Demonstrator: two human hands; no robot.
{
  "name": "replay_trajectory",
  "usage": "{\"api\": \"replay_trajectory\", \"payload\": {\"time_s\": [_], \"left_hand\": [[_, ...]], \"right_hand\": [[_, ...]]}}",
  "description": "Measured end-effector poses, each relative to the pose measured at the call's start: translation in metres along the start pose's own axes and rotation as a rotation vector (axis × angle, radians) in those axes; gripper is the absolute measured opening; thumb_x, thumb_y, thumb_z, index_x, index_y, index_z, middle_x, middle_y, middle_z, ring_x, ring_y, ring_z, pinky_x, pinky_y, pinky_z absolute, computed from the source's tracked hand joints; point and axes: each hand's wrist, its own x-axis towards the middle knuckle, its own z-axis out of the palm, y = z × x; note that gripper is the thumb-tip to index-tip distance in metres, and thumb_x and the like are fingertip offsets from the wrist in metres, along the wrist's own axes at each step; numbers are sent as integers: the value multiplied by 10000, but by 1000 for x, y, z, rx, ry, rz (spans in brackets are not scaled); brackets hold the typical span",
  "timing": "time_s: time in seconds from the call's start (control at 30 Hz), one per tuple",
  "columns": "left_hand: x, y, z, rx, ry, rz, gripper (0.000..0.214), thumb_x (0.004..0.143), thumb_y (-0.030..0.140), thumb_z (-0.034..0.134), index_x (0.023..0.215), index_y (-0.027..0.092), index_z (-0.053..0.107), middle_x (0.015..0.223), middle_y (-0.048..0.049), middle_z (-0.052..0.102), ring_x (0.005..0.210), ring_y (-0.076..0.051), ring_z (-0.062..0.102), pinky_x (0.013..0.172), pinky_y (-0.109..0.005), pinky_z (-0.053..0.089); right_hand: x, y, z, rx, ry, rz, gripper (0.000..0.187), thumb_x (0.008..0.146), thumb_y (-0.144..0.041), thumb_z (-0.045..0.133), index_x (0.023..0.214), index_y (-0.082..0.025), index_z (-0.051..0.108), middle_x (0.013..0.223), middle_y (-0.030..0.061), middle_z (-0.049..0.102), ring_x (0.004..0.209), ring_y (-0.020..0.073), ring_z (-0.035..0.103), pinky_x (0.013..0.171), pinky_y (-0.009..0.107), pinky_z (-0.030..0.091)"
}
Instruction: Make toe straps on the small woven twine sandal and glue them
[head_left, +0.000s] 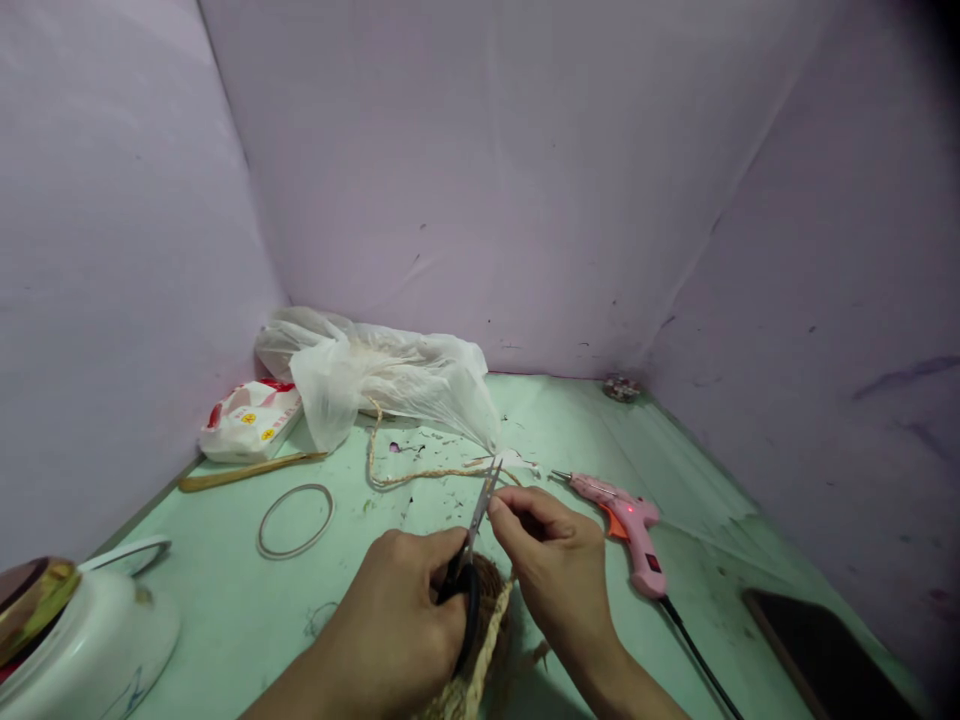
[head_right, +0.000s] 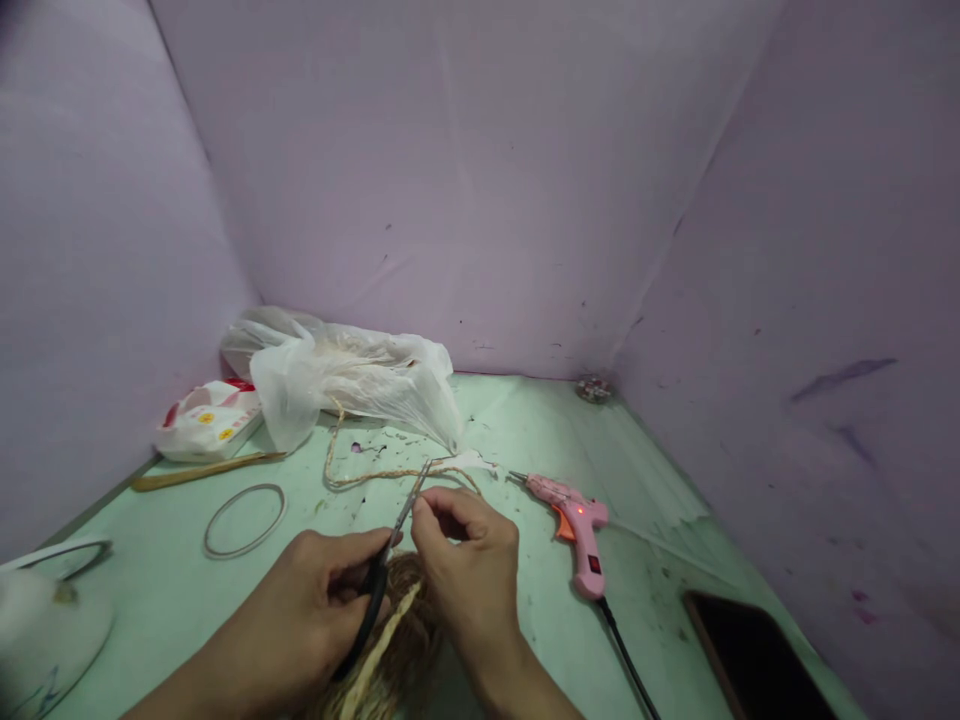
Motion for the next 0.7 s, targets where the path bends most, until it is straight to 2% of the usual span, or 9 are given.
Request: {"api": "replay_trajectory", "payload": {"time_s": [0.17,0.27,0.33,0.4,0.47,0.53,0.6,0.7], "left_hand": [[4,-5,-1,-73,-85,-92,79,667,198,506,615,160,553,496,72,289,475,-83,237,431,-215,191],[11,-12,-14,-46,-34,-134,126,679,251,515,705,155,592,501,67,336,460,-82,284,437,-210,225],[17,-18,-31,106,97,-145,194,680,285,514,784,160,621,518,46,431,460,-97,357,451,-215,260],[24,-23,-52,460,310,-133,221,680,294,498,796,171,640,511,22,487,479,-132,422,472,-230,279],[30,-27,-72,806,414,-174,238,682,273,471,815,175,642,599,-36,588,593,-200,525,526,-261,309],[33,-29,-88,932,435,-251,263,695,311,458,849,183,629,678,-77,641,666,-250,570,537,-281,322],[33,-29,-98,947,401,-309,277,702,361,454,868,199,606,710,-91,660,684,-274,589,526,-291,330],[29,-31,-107,991,384,-372,200,672,349,483,782,218,586,722,-107,657,723,-321,596,527,-320,337]], "right_hand": [[4,4,0,26,-22,45,126,696,-231,603,610,-159,661,583,1,615,555,137,528,535,237,411],[8,8,-1,105,-73,153,148,698,-277,624,628,-151,658,574,-5,586,551,126,499,547,242,402],[11,11,-1,208,-142,245,173,688,-317,646,653,-148,658,581,-10,576,535,113,488,539,238,394],[13,14,-1,316,-217,340,197,662,-339,673,665,-143,656,585,-14,572,496,93,476,510,229,377],[14,15,1,394,-265,414,219,632,-348,699,666,-136,656,586,-14,575,458,77,464,484,222,363],[14,14,2,442,-276,446,233,614,-351,716,669,-132,660,590,-12,579,449,71,463,479,219,367],[14,14,3,473,-275,454,240,607,-357,724,653,-131,660,580,-16,571,448,67,460,476,214,371],[14,13,3,508,-269,472,244,594,-357,736,644,-131,661,563,-24,557,442,62,455,470,207,380]]}}
